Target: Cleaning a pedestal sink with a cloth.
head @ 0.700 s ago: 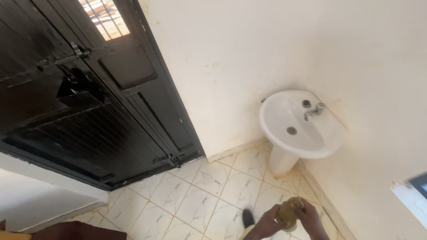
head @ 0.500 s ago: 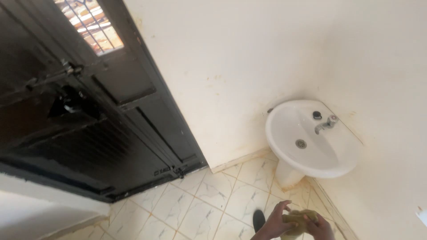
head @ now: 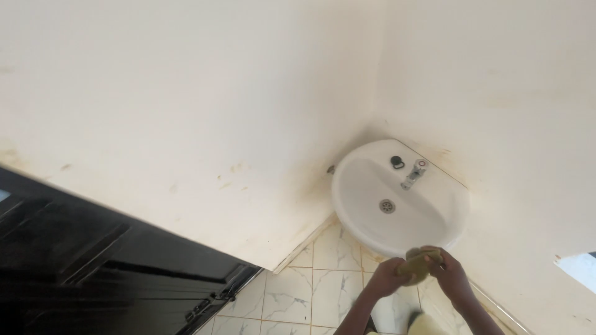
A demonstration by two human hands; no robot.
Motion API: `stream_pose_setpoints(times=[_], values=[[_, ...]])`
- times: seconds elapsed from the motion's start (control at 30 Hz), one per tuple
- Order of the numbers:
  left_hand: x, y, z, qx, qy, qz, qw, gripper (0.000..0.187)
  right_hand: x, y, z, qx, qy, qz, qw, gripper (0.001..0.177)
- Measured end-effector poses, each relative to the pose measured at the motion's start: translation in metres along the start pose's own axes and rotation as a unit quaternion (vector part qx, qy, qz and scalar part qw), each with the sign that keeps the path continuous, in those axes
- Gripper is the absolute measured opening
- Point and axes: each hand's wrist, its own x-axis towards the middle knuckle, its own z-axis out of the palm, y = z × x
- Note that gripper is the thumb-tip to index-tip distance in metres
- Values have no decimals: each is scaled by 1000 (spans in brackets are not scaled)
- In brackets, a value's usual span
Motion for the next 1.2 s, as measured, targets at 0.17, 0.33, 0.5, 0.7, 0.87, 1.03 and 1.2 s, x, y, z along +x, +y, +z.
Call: stream_pose_setpoints(times=[0.17,0.33,0.5,0.7,0.87,1.03,1.2], values=[[16,-23,-6,-116,132,-67,982,27,33,-4,-18,-29,55,64,996,44],[41,-42,-12,-191,243,-133,942,26,80,2,-52,-13,60,69,996,45],[105,-60,-11,-304,285,-164,894,28,150,-22,-80,10,24,73,997,42],[217,-79,-5,-418,349,-187,817,35,270,-32,-111,21,-31,53,998,42],[299,-113,7,-458,413,-199,761,45,348,-26,-112,7,-87,77,993,44],[342,-132,24,-477,459,-250,707,51,370,-57,-79,-52,-100,176,978,51],[360,-118,21,-479,440,-288,703,44,377,-78,-51,-204,-92,149,963,61]])
